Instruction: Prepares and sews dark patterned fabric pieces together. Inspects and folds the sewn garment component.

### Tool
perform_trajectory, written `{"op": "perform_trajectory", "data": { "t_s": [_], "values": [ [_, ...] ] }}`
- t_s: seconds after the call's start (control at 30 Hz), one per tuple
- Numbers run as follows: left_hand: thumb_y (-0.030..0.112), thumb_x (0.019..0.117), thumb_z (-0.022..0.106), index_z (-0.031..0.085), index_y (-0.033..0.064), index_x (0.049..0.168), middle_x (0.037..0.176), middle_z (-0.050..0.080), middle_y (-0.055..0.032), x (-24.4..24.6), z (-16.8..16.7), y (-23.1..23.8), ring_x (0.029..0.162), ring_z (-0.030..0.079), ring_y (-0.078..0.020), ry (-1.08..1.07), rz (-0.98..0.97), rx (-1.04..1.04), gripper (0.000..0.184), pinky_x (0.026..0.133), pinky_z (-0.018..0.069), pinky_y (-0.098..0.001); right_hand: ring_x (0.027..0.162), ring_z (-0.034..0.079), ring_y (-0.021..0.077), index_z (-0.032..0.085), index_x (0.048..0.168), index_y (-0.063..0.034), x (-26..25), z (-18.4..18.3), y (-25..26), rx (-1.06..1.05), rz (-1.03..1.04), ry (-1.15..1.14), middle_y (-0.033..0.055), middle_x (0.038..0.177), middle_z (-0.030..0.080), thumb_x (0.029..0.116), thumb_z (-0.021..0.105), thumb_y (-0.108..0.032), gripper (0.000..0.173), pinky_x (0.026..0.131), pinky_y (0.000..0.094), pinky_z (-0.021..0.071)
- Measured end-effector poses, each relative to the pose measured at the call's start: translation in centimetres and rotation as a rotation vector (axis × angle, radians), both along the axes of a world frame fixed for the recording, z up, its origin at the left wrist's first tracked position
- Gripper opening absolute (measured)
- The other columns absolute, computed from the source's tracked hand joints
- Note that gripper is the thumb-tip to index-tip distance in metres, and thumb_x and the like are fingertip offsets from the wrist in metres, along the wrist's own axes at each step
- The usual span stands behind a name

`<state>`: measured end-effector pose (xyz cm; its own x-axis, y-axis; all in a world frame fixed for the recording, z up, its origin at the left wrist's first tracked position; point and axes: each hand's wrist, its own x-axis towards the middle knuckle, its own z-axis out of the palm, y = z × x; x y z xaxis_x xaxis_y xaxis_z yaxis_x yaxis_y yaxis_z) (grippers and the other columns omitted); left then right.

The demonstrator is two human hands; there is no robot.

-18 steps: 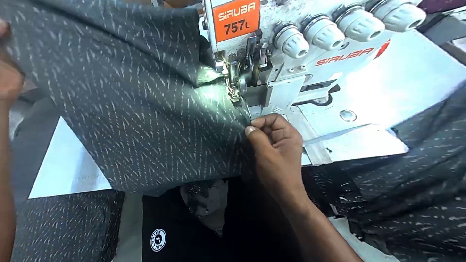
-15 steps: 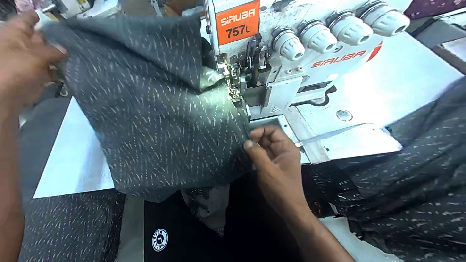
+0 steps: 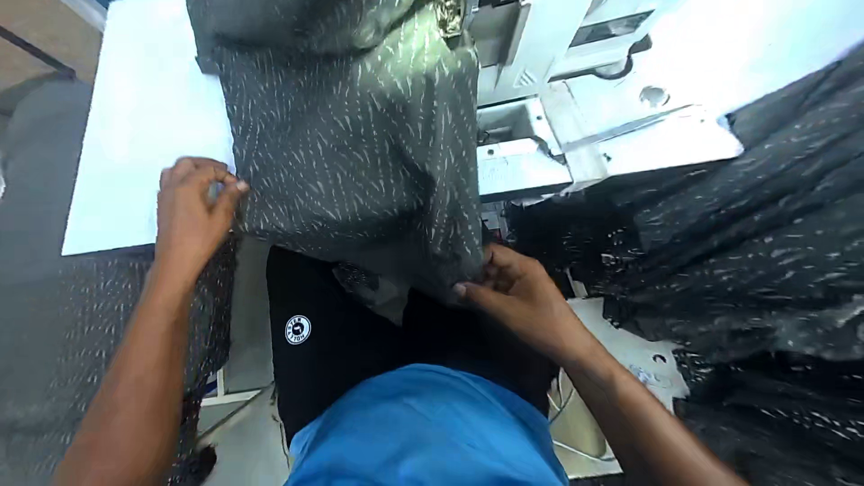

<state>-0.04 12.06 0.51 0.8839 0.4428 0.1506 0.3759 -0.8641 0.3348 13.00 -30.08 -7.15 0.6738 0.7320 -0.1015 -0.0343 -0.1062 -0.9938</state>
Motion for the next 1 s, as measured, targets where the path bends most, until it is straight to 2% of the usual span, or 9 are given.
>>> {"op": "perform_trajectory", "data": {
  "t_s": [0.1, 0.23, 0.33, 0.43, 0.53, 0.6, 0.67, 0.83, 1.0],
  "values": [
    [0.034, 0.1062, 0.052, 0.064, -0.0079, 0.115, 0.126, 0.058, -0.0345, 1.5, 3.1, 1.8, 0.122, 0.053, -0.0533, -0.097, -0.017, 0.127, 0.045, 0.102, 0.0406, -0.0703, 0.066, 0.069, 0.0142, 0.061, 0.112, -0.0111, -1.3, 0.7, -0.2, 0.086, -0.099, 0.042, 0.0045, 0.085, 0.071, 0.0851, 0.079, -0.005, 0.033, 0.059, 0.0278, 0.0609],
    [0.024, 0.1009, 0.06, 0.06, -0.0094, 0.126, 0.141, 0.044, -0.0425, 5.6, 5.0, 2.3, 0.132, 0.04, -0.063, -0.054, -0.005, 0.204, 0.042, 0.105, 0.0329, -0.0778, 0.06, 0.062, 0.0083, 0.067, 0.1, -0.0066, -1.7, -2.5, 1.3, 0.01, -0.185, -0.174, 0.0009, 0.08, 0.069, 0.0895, 0.073, -0.005, 0.012, 0.055, 0.025, 0.055],
    [0.026, 0.1037, 0.054, 0.055, -0.002, 0.137, 0.147, 0.047, -0.029, 5.9, 4.6, -7.0, 0.135, 0.047, -0.0432, -0.129, -0.124, 0.121, 0.044, 0.111, 0.0418, -0.0579, 0.065, 0.066, 0.0056, 0.068, 0.103, -0.0091, -3.4, -2.2, 1.4, -0.045, -0.223, -0.358, -0.0029, 0.083, 0.071, 0.0902, 0.073, -0.008, 0.014, 0.059, 0.0243, 0.0601],
    [0.039, 0.1018, 0.06, 0.056, 0.0048, 0.137, 0.12, 0.067, -0.0112, 4.2, 0.3, -17.7, 0.098, 0.069, -0.0196, -0.077, -0.285, -0.24, 0.049, 0.08, 0.0612, -0.0404, 0.07, 0.068, 0.0045, 0.063, 0.111, -0.0079, -4.1, -2.1, 2.1, -0.009, -0.272, -0.439, -0.0029, 0.087, 0.071, 0.0881, 0.076, -0.009, 0.026, 0.062, 0.0235, 0.0616],
    [0.034, 0.0986, 0.065, 0.062, 0.0064, 0.126, 0.103, 0.072, -0.0046, 4.3, -4.0, -21.9, 0.084, 0.071, -0.0123, -0.019, -0.302, -0.601, 0.039, 0.072, 0.063, -0.0342, 0.076, 0.072, 0.0099, 0.056, 0.118, -0.0074, -4.5, -1.4, 2.3, 0.08, -0.152, -0.28, 0.0, 0.093, 0.073, 0.0875, 0.075, -0.005, 0.036, 0.067, 0.0278, 0.0643],
    [0.021, 0.0978, 0.063, 0.069, 0.009, 0.106, 0.084, 0.07, -0.0001, 4.4, -5.0, -22.1, 0.067, 0.065, -0.0081, -0.063, -0.235, -0.702, 0.016, 0.059, 0.0571, -0.0278, 0.075, 0.074, 0.0196, 0.052, 0.12, -0.0097, -4.5, -0.8, 1.6, 0.158, -0.089, -0.049, 0.0057, 0.093, 0.075, 0.0912, 0.073, -0.005, 0.036, 0.066, 0.0336, 0.0653],
    [0.015, 0.1005, 0.061, 0.07, 0.0083, 0.101, 0.078, 0.068, -0.0011, 3.8, -5.0, -21.7, 0.06, 0.061, -0.0089, -0.04, -0.182, -0.823, 0.011, 0.052, 0.0524, -0.0255, 0.077, 0.076, 0.0244, 0.052, 0.124, -0.0095, -3.7, -1.6, 0.3, 0.169, -0.164, 0.15, 0.0089, 0.094, 0.075, 0.0957, 0.069, -0.008, 0.033, 0.069, 0.0386, 0.0661],
    [0.014, 0.1032, 0.06, 0.068, 0.0037, 0.107, 0.09, 0.068, -0.0063, 3.3, -5.8, -21.9, 0.076, 0.064, -0.0117, -0.082, -0.048, -1.229, 0.014, 0.066, 0.0559, -0.0276, 0.086, 0.075, 0.0239, 0.045, 0.134, -0.0092, 0.5, -4.3, -1.7, 0.133, -0.71, 0.577, 0.0085, 0.108, 0.071, 0.1074, 0.049, -0.019, 0.029, 0.082, 0.0433, 0.0642],
    [0.014, 0.1055, 0.056, 0.07, 0.0023, 0.11, 0.096, 0.069, -0.0071, 3.7, -7.0, -23.1, 0.084, 0.067, -0.0134, -0.112, -0.038, -1.461, 0.019, 0.077, 0.0599, -0.0325, 0.095, 0.074, 0.0185, 0.059, 0.129, -0.0023, -0.9, -2.0, -0.3, -0.036, -0.298, 0.011, 0.0086, 0.11, 0.073, 0.1011, 0.062, -0.027, 0.037, 0.083, 0.0376, 0.064]
  ]
}}
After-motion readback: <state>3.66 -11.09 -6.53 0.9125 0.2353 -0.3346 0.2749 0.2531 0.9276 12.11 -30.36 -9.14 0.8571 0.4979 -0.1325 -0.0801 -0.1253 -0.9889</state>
